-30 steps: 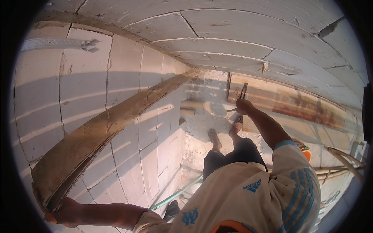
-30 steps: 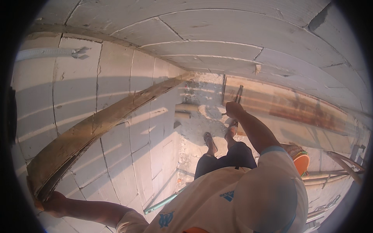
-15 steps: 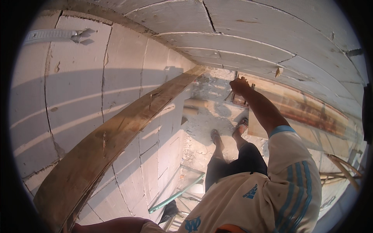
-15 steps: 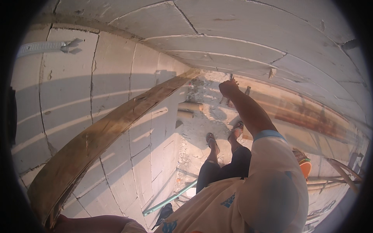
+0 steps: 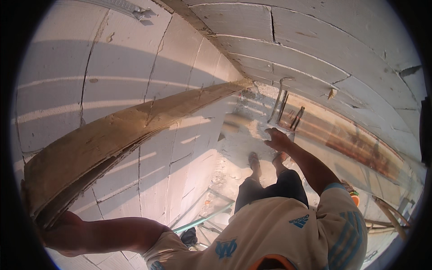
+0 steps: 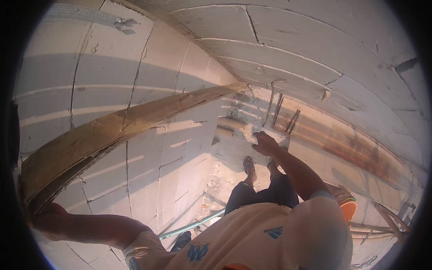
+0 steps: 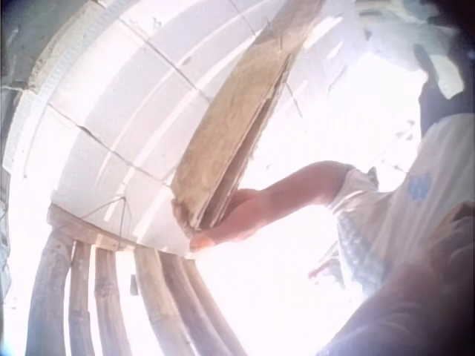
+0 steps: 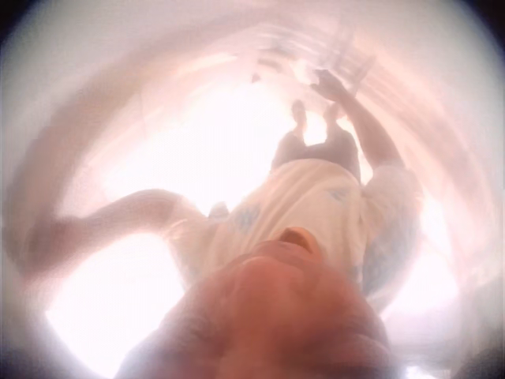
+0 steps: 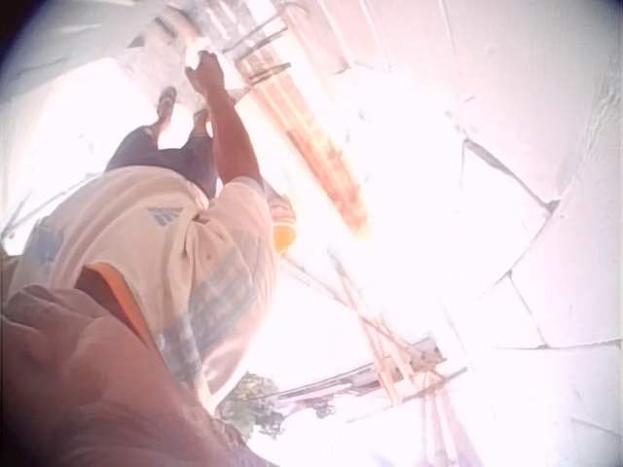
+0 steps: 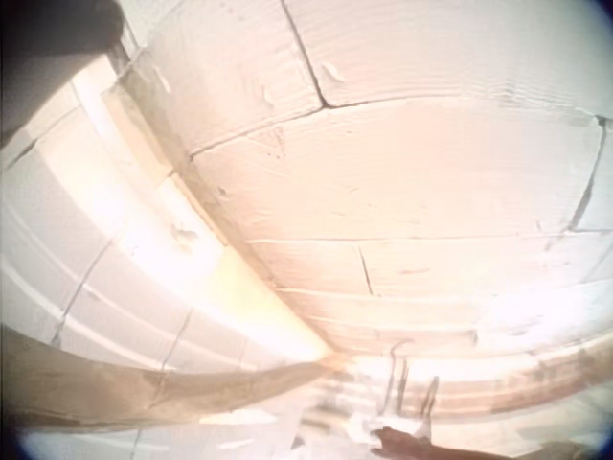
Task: The person uses a crowbar to pry and remove wooden planks from a white ceiling. They repeatedly insert the tool under the planks, lever them loose, and pull them down by hand.
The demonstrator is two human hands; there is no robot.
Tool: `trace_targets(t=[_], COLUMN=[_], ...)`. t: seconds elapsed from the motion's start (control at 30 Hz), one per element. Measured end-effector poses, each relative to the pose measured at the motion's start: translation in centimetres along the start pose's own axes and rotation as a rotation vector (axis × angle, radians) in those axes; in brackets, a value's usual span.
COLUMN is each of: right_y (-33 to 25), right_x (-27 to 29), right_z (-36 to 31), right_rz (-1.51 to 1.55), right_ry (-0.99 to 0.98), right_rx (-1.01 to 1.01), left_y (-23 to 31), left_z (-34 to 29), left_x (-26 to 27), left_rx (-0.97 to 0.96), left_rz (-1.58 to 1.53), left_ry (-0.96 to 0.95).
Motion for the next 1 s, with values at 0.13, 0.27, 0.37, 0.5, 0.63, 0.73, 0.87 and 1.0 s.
trace_targets(t=[0.13,0.27,0.37,0.5,0.63,0.73,0.87,1.0], right_y=[-15.4,-28.1,-33.9,-38.3,-41.3,-41.9,-42.2,-41.2], right_x=[12.0,20.9,23.7,23.7,21.4,21.8,20.6,20.3], right_z=[-1.4,-7.9,-13.3,-15.9,-16.1,-19.4,-23.4,-23.8], right_rz=[0.021,0.099,0.118,0.000,-0.068,-0.014,-0.216,-0.286], right_ry=[0.415,0.611,0.665,0.689,0.617,0.876,0.950,0.890], right_rx=[0.310,0.573,0.760,0.833,0.831,0.886,0.971,0.797], left_y=[1.4,3.2,3.8,3.1,1.9,2.0,1.2,2.3], left_z=[-0.7,-1.8,-2.6,-3.7,-4.6,-4.7,-4.6,-5.0], left_x=[-1.9,-2.2,-0.9,1.2,2.9,3.8,4.5,4.5], left_rx=[-0.026,-0.143,-0.223,-0.195,-0.167,-0.265,-0.242,-0.298], left_rz=[-0.053,-0.034,-0.078,-0.091,-0.274,-0.303,-0.283,-0.291], left_ry=[-0.111,-0.222,-0.203,-0.243,-0.251,-0.320,-0.387,-0.413])
Point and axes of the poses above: each hand's wrist, its own z-axis towards the middle knuckle, its own x-axis out of the back of the hand, y = z × x, the point moved 9 cm from there along z, towards the middle knuckle, and after that the axes turned 10 degrees about -z, right-handed, at the moved point
